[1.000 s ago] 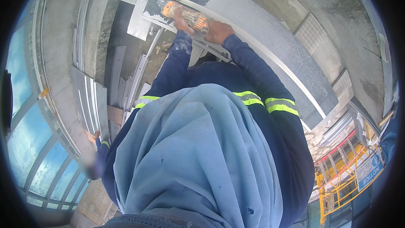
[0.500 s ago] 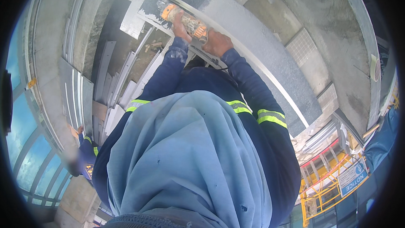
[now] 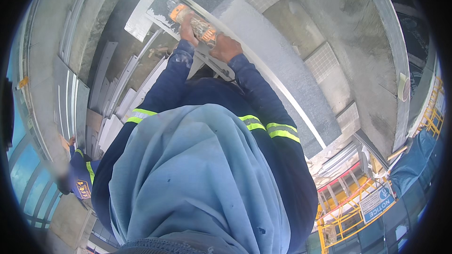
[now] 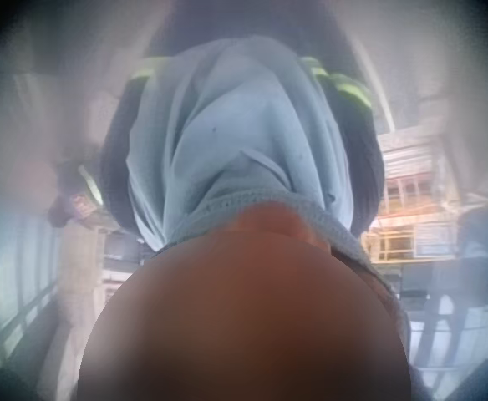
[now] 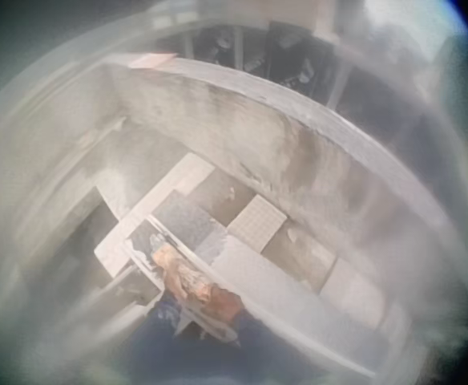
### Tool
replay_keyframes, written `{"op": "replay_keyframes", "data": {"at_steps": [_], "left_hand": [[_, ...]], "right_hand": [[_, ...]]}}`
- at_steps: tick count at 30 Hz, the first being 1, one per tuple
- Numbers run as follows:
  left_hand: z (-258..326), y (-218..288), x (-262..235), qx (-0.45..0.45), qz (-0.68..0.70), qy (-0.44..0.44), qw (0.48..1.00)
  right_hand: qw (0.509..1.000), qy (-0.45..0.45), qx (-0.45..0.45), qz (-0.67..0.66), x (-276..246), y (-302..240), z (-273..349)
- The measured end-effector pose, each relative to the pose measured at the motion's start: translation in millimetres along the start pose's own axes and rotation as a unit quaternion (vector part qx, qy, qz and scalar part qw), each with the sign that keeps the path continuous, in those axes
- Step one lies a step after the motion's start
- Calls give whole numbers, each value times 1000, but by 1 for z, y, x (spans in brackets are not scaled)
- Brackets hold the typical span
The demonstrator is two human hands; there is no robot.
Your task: The person uses an angle grinder to cut a long rectangular tile on a construction site. They position the tile, cut along a marked line, and then move the cut pieces aside.
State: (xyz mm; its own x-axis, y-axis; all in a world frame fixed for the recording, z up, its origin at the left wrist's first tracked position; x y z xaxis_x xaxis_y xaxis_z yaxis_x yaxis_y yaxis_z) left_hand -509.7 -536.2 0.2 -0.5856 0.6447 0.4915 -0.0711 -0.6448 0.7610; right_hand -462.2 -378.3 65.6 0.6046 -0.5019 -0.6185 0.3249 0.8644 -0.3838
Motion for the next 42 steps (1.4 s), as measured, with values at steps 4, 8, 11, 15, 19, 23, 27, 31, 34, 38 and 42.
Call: {"op": "replay_keyframes", "data": {"at_steps": [4,8,11,15,19,23,27,31,34,38,42], "left_hand": [[4,0,0,4,2,-4,1000],[15,-5,-5,40,-21,-30,999],[18,-6,-5,5,4,-28,1000],[25,-4,-4,102,-63,-59,991],[23,-3,-5,92,-57,-70,992],[7,-8,-9,-2,1,-13,1000],[0,-10,-12,-5,-12,3,1000],[2,-9,-9,-7,-27,19,999],[11,-7,-7,-9,-28,-2,1000],[22,-5,-4,21,-31,-15,999],[31,-6,-1,16,-31,-17,999]], "right_hand": [[1000,-2,21,17,-3,-2,6],[1000,4,10,11,-4,6,17],[1000,7,9,11,-2,11,19],[1000,4,11,11,0,13,16],[1000,0,11,14,-1,12,13],[1000,6,1,8,-1,9,10],[1000,2,-14,-3,1,7,5],[1000,-2,1,3,1,7,7],[1000,16,9,12,0,8,13],[1000,14,7,15,-1,12,20],[1000,25,5,16,1,18,24]]}}
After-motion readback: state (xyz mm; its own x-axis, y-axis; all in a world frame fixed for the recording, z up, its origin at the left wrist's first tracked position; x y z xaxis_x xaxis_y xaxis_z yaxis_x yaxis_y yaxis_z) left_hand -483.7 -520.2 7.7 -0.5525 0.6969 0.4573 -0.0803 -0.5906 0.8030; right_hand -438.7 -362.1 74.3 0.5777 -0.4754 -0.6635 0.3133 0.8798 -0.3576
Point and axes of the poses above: each hand's wrist, its own z-axis away from the middle knuckle, its own x-axis out of the palm, y = z × x, the point moved 1 cm from there along -z, towards the middle knuckle, and after that the axes turned 14 degrees about x, right-handed, at the moved point
